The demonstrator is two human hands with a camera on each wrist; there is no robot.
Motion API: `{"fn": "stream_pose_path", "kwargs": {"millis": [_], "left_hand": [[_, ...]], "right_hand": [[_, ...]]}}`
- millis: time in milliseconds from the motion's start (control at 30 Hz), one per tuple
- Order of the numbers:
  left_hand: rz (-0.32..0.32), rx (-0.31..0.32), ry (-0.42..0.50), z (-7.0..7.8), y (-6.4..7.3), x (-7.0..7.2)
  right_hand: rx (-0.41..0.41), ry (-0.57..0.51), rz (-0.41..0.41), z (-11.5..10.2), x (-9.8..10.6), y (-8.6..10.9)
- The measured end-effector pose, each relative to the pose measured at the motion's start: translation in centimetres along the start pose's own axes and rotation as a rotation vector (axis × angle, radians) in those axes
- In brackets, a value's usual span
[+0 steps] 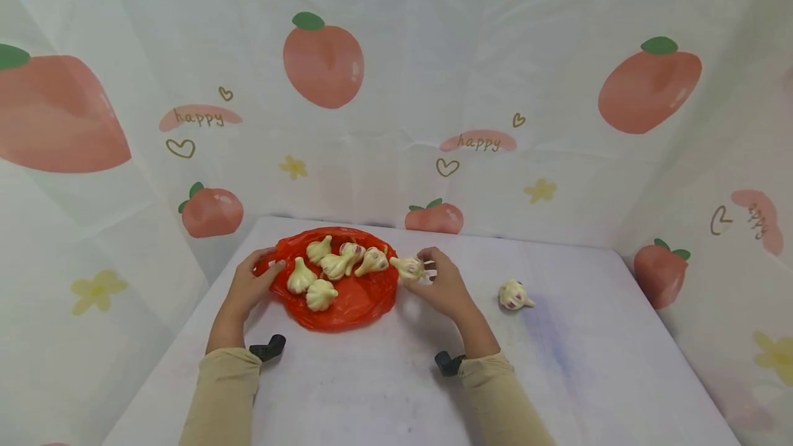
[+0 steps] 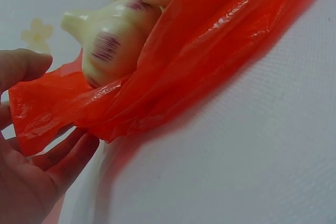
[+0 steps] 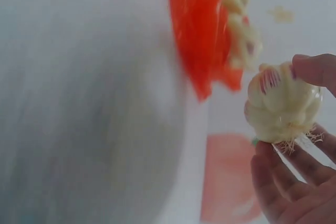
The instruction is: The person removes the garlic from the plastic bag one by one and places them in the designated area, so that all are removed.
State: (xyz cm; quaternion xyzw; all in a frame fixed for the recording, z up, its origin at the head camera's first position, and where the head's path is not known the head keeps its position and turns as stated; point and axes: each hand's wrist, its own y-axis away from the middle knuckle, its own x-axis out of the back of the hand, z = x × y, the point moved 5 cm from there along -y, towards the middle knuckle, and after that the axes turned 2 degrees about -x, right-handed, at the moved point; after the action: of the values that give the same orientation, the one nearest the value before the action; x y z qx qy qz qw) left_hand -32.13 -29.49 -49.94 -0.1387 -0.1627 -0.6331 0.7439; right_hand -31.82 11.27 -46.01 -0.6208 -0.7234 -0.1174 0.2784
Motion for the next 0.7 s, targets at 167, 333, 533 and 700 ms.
{"fn": "stream_pose_path", "kwargs": {"millis": [167, 333, 533, 700], "left_hand": [[0.0, 0.001, 0.008, 0.2, -0.1, 0.0], [-0.002, 0.005, 0.004, 0.3, 0.1, 0.0], [-0.007, 0.014, 0.007, 0.3, 0.3, 0.1], [-0.005, 0.017, 0.004, 0.2, 0.3, 0.0]], "right_hand": [[-0.049, 0.049, 0.033, 2.6, 2.4, 1.1], [-0.065, 0.082, 0.051, 4.3, 4.2, 2.1], [-0.111, 0.087, 0.042, 5.7, 5.4, 2.8], [-0.145, 0.1, 0.003, 6.4, 5.8, 3.4]]}}
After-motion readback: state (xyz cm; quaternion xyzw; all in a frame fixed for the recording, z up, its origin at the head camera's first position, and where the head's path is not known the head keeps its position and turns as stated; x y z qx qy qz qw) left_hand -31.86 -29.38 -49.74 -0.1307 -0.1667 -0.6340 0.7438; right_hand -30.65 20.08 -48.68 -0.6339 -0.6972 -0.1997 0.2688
